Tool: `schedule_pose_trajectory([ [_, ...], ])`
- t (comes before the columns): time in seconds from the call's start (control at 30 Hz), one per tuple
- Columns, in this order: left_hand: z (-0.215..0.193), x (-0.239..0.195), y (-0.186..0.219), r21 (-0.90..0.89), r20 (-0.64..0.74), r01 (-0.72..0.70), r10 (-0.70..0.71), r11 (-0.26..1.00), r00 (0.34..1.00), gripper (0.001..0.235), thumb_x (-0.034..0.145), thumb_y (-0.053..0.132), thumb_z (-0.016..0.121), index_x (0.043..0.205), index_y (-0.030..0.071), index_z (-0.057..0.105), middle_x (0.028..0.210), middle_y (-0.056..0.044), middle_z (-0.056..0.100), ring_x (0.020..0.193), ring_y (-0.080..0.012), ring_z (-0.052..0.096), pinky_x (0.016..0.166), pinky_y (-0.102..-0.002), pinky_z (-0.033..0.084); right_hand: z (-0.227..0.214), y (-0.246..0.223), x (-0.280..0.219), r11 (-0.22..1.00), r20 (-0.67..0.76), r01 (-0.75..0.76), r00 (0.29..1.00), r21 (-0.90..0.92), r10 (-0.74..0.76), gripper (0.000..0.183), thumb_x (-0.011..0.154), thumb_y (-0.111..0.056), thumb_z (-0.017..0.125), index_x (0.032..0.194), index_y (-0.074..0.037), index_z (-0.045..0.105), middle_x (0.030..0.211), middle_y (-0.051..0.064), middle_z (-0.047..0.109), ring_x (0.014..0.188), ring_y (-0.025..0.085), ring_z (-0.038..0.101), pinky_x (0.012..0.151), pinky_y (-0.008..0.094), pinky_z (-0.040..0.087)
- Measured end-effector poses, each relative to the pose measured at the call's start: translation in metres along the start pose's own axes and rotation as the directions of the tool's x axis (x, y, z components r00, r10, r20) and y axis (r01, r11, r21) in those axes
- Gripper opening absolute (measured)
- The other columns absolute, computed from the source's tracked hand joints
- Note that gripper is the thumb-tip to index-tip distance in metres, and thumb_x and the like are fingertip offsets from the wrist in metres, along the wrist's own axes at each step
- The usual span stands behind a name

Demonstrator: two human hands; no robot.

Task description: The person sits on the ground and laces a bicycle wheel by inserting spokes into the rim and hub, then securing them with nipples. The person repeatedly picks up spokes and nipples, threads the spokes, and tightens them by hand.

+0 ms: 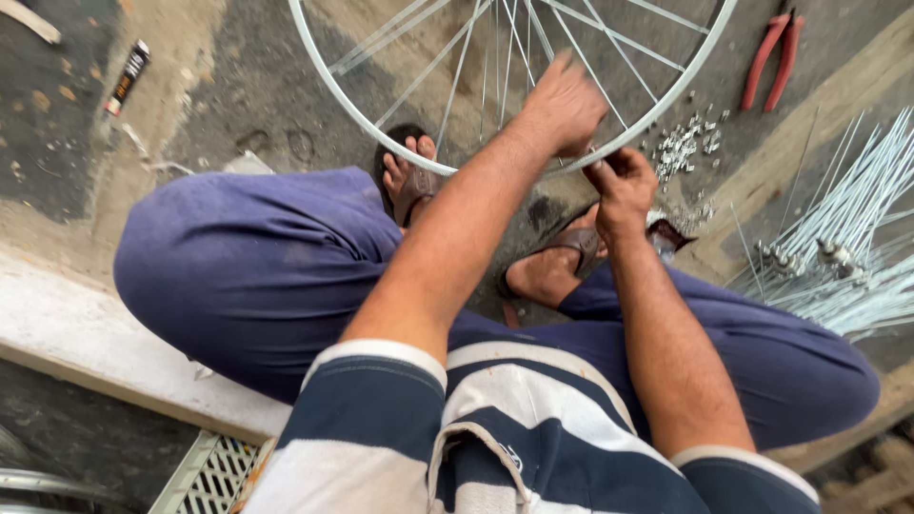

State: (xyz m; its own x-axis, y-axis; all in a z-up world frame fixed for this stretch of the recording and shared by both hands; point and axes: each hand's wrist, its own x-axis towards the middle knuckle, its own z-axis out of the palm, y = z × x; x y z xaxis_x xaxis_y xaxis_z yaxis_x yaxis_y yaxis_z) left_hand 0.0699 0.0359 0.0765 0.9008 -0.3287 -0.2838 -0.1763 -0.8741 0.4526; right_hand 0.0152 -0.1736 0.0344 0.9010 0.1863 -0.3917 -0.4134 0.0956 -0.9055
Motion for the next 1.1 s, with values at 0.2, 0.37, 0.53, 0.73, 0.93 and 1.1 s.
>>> schedule_pose_trajectory([
  [0.2,-0.009,0.006,-0.007,-0.369,0.209,-0.03,0.115,0.929,0.971,0.018,0.078,0.035,0.08,0.093,0.029,0.073,0.091,0.005,0.074,0.091,-0.0173,0.068,0.09,-0.046,0.031,-0.006,0.003,-0.004,0.985,-0.009,0.041,0.999,-0.166,-0.043,0.011,0.096,0.006,0.072,0.106,0.006,0.067,0.101,0.01,0.074,0.09,0.017,0.073,0.088,0.034,0.065],
  [0.37,-0.008,0.006,-0.001,-0.439,0.132,-0.061,0.132,0.896,0.982,0.027,0.072,0.035,0.084,0.093,0.025,0.07,0.09,0.004,0.075,0.093,-0.0195,0.07,0.087,-0.045,0.031,-0.012,0.0,-0.001,0.983,0.026,0.055,0.998,-0.173,-0.051,0.014,0.096,0.006,0.07,0.11,0.006,0.067,0.103,0.008,0.072,0.092,0.015,0.071,0.088,0.031,0.062],
  [0.53,-0.005,0.01,0.001,-0.399,0.199,-0.02,0.108,0.917,0.974,0.031,0.077,0.04,0.084,0.098,0.023,0.07,0.094,-0.001,0.073,0.098,-0.0211,0.068,0.09,-0.044,0.032,-0.011,-0.001,-0.001,0.983,0.054,0.057,0.997,-0.175,-0.048,0.014,0.097,0.007,0.07,0.109,0.006,0.065,0.105,0.009,0.071,0.095,0.016,0.071,0.091,0.031,0.063],
  [0.73,0.0,0.013,0.002,-0.457,0.23,0.027,0.089,0.889,0.969,0.044,0.071,0.033,0.087,0.107,0.023,0.065,0.098,0.003,0.074,0.098,-0.0164,0.066,0.093,-0.042,0.035,-0.009,-0.003,0.0,0.975,0.044,0.019,0.999,-0.221,-0.01,0.013,0.097,0.007,0.068,0.109,0.004,0.065,0.104,0.01,0.072,0.095,0.016,0.073,0.091,0.031,0.064],
  [0.93,0.003,0.015,0.005,-0.465,0.275,0.06,0.08,0.883,0.958,0.041,0.076,0.017,0.075,0.114,0.023,0.062,0.097,0.006,0.074,0.095,-0.0129,0.067,0.094,-0.041,0.033,-0.005,-0.007,-0.002,0.969,0.06,0.047,0.998,-0.241,-0.033,0.013,0.097,0.007,0.071,0.108,0.005,0.065,0.102,0.01,0.072,0.093,0.016,0.072,0.091,0.031,0.063],
  [1.1,0.001,0.015,0.004,-0.395,0.336,0.065,0.078,0.916,0.939,0.021,0.088,0.021,0.069,0.109,0.022,0.066,0.091,0.004,0.07,0.092,-0.0138,0.064,0.096,-0.04,0.033,0.004,-0.016,-0.006,0.956,0.033,0.009,0.999,-0.295,0.001,0.011,0.097,0.007,0.069,0.107,0.004,0.066,0.101,0.01,0.073,0.094,0.017,0.074,0.091,0.031,0.065],
])
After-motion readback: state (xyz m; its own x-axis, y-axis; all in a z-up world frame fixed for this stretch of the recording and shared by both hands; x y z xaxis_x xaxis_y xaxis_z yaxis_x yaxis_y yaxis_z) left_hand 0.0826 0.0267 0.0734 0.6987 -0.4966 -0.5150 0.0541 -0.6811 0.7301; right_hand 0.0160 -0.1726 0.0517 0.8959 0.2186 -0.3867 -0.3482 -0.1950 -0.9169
